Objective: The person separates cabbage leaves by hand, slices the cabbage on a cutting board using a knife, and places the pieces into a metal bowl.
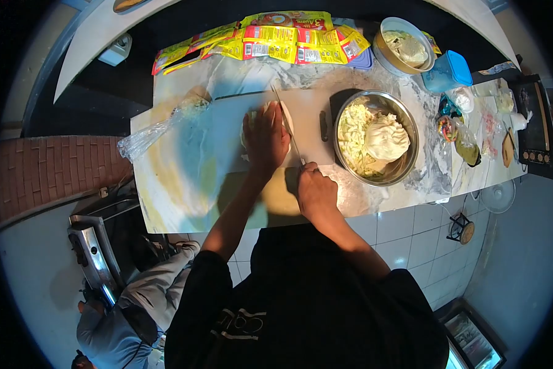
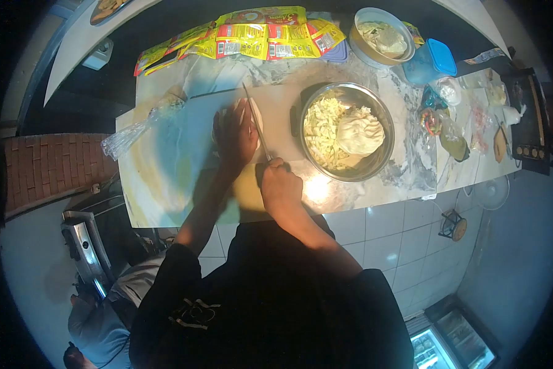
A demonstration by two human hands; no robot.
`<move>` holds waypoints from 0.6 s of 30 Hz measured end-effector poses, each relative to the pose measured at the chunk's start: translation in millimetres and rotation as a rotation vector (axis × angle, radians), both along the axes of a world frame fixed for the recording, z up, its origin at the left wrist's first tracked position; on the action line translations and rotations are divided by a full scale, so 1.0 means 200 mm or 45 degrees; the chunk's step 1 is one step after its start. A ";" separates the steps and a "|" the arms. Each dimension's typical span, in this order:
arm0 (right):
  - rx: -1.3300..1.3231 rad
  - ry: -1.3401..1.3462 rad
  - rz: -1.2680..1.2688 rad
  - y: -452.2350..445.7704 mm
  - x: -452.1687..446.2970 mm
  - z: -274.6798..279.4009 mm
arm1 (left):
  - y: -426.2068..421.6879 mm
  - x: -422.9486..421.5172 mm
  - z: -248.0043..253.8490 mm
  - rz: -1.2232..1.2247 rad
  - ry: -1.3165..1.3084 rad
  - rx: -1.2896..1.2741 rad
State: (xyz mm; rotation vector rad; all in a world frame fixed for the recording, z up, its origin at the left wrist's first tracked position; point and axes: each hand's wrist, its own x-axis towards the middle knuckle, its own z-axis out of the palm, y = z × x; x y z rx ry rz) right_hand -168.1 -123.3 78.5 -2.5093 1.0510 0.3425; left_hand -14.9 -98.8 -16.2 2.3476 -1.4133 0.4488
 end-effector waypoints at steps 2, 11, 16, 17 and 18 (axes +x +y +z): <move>-0.021 0.014 0.015 0.00 0.00 0.00 | 0.00 0.00 0.01 0.000 0.007 0.007; 0.037 0.032 0.005 -0.05 0.05 0.07 | -0.01 -0.01 0.03 0.006 -0.036 -0.004; -0.051 0.004 0.057 -0.07 0.07 0.02 | -0.03 0.01 0.01 0.015 -0.049 -0.039; -0.019 -0.027 0.048 -0.08 0.06 0.02 | -0.02 0.01 0.00 0.012 -0.066 -0.055; 0.015 -0.058 0.038 -0.09 0.05 0.03 | -0.03 0.01 0.00 0.007 -0.083 -0.070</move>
